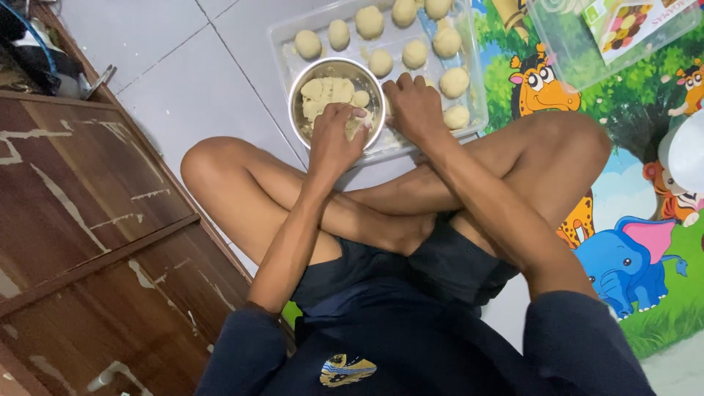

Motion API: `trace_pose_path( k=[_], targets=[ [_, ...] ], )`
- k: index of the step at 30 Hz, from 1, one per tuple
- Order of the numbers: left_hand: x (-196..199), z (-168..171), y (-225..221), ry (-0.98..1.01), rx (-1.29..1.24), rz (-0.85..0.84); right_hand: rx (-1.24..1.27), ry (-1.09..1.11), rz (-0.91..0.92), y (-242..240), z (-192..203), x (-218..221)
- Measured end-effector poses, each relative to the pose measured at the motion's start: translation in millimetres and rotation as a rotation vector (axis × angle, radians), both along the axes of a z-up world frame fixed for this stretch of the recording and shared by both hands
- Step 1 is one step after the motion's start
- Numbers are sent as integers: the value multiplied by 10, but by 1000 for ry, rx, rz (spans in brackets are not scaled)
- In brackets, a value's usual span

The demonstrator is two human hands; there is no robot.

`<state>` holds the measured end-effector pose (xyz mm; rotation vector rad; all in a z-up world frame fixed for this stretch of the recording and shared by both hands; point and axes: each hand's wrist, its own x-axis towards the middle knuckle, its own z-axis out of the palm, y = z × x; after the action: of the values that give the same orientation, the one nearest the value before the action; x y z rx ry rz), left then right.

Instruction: Rolling small pieces of dough into balls and arranging them in a tray.

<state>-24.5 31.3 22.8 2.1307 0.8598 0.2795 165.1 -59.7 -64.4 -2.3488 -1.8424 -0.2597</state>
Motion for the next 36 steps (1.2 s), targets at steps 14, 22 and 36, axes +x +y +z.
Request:
trace_pose_path(
  k=[14, 22, 36],
  targets=[
    [0, -404, 57, 383, 270, -227, 44, 38, -41, 0, 134, 53],
    [-82, -406, 24, 331, 358, -247, 63, 36, -63, -24, 119, -5],
    [-61, -343, 33, 361, 335, -110, 34, 419, -477, -436, 212, -52]
  ],
)
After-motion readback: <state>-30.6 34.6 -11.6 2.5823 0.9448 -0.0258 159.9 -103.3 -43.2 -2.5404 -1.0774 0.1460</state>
